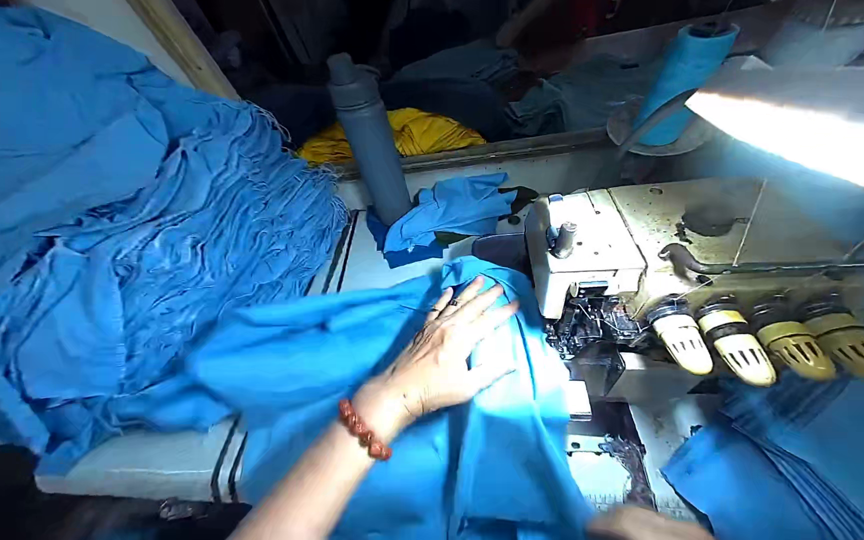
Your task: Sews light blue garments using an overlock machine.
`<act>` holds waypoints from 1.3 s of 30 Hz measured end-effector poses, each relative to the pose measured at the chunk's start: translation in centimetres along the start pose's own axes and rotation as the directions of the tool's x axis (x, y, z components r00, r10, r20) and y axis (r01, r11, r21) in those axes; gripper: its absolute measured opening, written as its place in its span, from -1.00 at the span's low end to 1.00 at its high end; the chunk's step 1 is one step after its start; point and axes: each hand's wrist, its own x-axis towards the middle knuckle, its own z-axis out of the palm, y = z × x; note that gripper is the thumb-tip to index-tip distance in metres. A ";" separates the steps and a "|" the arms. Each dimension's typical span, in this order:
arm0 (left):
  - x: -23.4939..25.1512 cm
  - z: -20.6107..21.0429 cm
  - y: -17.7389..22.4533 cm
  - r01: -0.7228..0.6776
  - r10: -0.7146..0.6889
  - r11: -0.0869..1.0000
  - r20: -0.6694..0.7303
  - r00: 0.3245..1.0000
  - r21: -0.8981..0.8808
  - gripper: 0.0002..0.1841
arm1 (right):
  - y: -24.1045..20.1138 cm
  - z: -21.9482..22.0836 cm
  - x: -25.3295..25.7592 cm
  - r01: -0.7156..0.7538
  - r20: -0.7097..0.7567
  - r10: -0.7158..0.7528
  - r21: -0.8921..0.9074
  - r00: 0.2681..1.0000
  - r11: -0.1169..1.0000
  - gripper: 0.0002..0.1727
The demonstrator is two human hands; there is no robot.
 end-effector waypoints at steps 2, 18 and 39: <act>-0.3 1.5 0.4 -0.014 0.015 1.000 -0.103 0.995 0.010 -0.36 | -0.1 -0.2 1.8 0.030 -0.322 0.022 0.157 0.947 0.987 -0.65; -2.8 1.9 4.7 -0.101 0.143 0.981 -0.266 0.953 0.166 -0.62 | -1.6 2.9 6.2 0.153 -0.250 0.080 0.782 0.965 0.605 -0.86; -15.9 3.3 -7.5 0.289 -0.289 0.885 -0.056 0.956 0.366 -0.38 | 2.4 6.3 -3.5 -0.147 -0.125 0.204 0.361 0.971 0.921 -0.72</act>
